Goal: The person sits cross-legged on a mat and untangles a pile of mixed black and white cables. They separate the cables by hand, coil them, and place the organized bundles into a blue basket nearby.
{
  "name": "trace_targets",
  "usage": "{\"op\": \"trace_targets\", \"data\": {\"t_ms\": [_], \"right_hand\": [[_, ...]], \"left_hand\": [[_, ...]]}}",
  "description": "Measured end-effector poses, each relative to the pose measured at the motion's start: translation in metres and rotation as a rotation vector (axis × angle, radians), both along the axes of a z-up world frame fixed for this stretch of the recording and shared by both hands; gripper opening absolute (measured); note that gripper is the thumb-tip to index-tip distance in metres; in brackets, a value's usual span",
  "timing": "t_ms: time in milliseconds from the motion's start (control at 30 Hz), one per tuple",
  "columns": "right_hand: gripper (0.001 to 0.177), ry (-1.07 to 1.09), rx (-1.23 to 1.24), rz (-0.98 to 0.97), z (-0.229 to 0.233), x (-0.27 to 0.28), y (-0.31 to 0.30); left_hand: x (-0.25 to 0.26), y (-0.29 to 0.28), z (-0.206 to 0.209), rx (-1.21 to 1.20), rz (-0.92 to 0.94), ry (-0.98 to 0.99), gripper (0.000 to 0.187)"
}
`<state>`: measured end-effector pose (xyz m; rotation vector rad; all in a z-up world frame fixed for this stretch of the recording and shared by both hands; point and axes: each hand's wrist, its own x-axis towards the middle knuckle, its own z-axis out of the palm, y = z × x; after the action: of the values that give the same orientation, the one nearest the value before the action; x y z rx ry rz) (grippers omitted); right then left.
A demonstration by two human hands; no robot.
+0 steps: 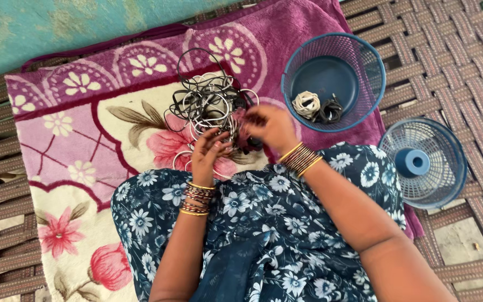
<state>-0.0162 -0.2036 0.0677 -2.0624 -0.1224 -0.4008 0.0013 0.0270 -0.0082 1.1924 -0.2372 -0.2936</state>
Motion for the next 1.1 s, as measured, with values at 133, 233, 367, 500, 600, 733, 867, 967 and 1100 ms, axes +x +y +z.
{"op": "trace_targets", "data": {"t_ms": [133, 233, 367, 500, 600, 733, 867, 967, 1100], "right_hand": [[0.023, 0.01, 0.297, -0.07, 0.038, -0.005, -0.057], [0.027, 0.072, -0.204, -0.324, 0.052, -0.014, -0.119], [0.031, 0.174, -0.626, -0.548, 0.03, 0.0, -0.199], [0.035, 0.493, -0.795, -0.656, -0.034, 0.016, -0.231], [0.033, 0.404, -0.943, -0.735, -0.073, 0.022, -0.234], [0.021, 0.437, -1.07, -0.628, -0.102, 0.022, -0.251], [0.019, 0.616, -0.992, -0.592, -0.109, 0.024, -0.239], [0.02, 0.603, -1.037, -0.571, -0.105, 0.021, -0.23], [0.03, 0.362, -1.142, -0.663, -0.086, 0.007, -0.215]], "left_hand": [[0.006, 0.02, -0.001, 0.053, 0.13, 0.019, 0.03], [0.016, 0.039, -0.015, -0.006, 0.22, 0.078, 0.025], [0.036, 0.048, -0.054, -0.029, 0.283, 0.107, 0.02], [0.037, 0.04, -0.079, -0.065, 0.279, 0.153, 0.018], [0.035, 0.036, -0.076, 0.039, 0.296, 0.087, 0.018], [0.033, 0.038, -0.077, 0.041, 0.281, 0.107, 0.019], [0.037, 0.028, -0.083, 0.005, 0.278, 0.119, 0.02], [0.039, 0.02, -0.087, 0.039, 0.286, 0.079, 0.019], [0.04, 0.017, -0.09, 0.048, 0.292, 0.093, 0.017]]}}
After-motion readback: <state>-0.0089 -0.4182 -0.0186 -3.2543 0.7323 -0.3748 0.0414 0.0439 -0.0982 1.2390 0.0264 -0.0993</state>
